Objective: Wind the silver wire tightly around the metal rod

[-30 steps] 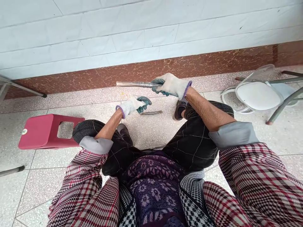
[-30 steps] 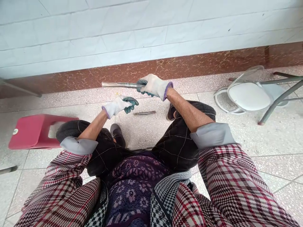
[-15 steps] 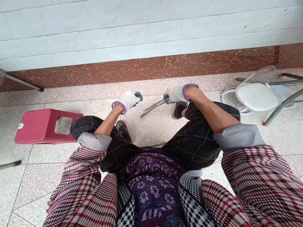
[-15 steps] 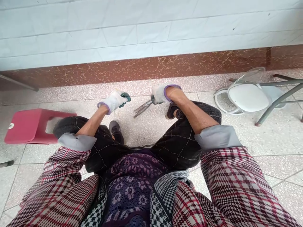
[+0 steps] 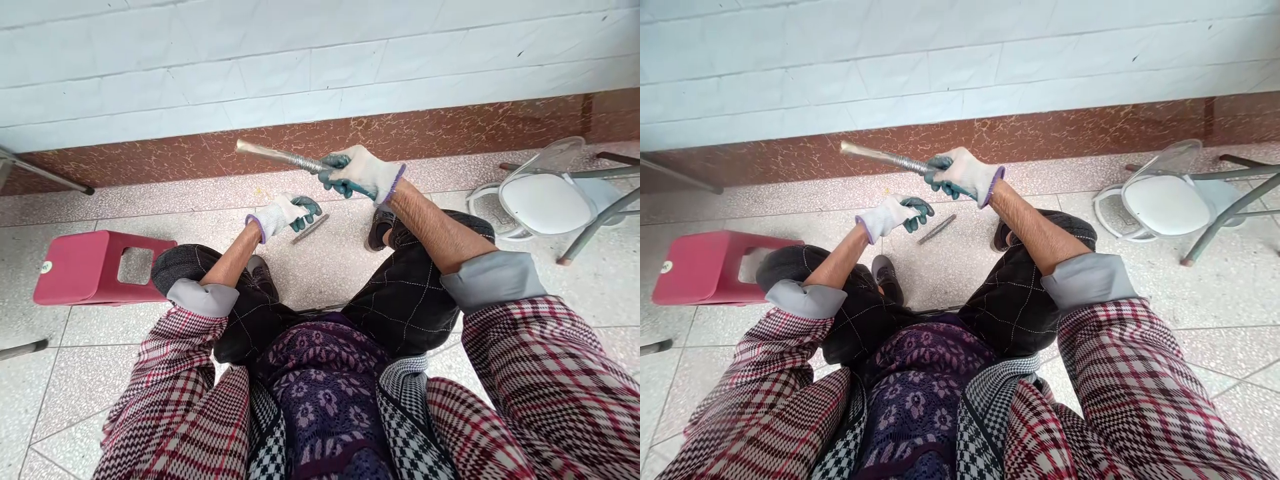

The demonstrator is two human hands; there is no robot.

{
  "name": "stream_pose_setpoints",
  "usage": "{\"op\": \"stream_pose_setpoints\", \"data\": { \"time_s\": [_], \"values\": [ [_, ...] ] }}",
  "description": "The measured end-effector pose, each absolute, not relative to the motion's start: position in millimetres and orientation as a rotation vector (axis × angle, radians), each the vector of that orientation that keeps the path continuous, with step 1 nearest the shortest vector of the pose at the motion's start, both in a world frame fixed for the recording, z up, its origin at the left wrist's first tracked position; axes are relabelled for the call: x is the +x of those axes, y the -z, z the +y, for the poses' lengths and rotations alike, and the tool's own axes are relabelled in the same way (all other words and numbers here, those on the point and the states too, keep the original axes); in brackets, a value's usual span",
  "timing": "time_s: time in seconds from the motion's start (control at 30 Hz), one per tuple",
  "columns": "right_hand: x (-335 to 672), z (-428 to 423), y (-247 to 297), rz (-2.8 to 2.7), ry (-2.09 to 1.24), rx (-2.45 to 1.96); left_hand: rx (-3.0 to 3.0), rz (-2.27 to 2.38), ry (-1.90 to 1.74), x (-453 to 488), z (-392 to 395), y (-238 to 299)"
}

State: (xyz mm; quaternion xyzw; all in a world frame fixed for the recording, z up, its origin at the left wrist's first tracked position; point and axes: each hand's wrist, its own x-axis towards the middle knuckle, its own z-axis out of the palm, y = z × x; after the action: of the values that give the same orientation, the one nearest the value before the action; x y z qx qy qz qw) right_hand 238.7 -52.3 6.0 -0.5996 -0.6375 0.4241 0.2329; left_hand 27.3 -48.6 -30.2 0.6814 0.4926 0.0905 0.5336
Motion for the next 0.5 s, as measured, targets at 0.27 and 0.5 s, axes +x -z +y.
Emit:
{"op": "stream_pose_setpoints", "data": {
  "time_s": [0.27, 0.5],
  "values": [
    [232, -30, 6, -2.38, -0.361, -2.202, 1.607, 1.201, -0.153, 29, -42, 42],
    [259, -53, 12, -2.518, -0.587, -2.36, 1.658, 1.343, -0.139, 25, -33, 42]
  ]
}}
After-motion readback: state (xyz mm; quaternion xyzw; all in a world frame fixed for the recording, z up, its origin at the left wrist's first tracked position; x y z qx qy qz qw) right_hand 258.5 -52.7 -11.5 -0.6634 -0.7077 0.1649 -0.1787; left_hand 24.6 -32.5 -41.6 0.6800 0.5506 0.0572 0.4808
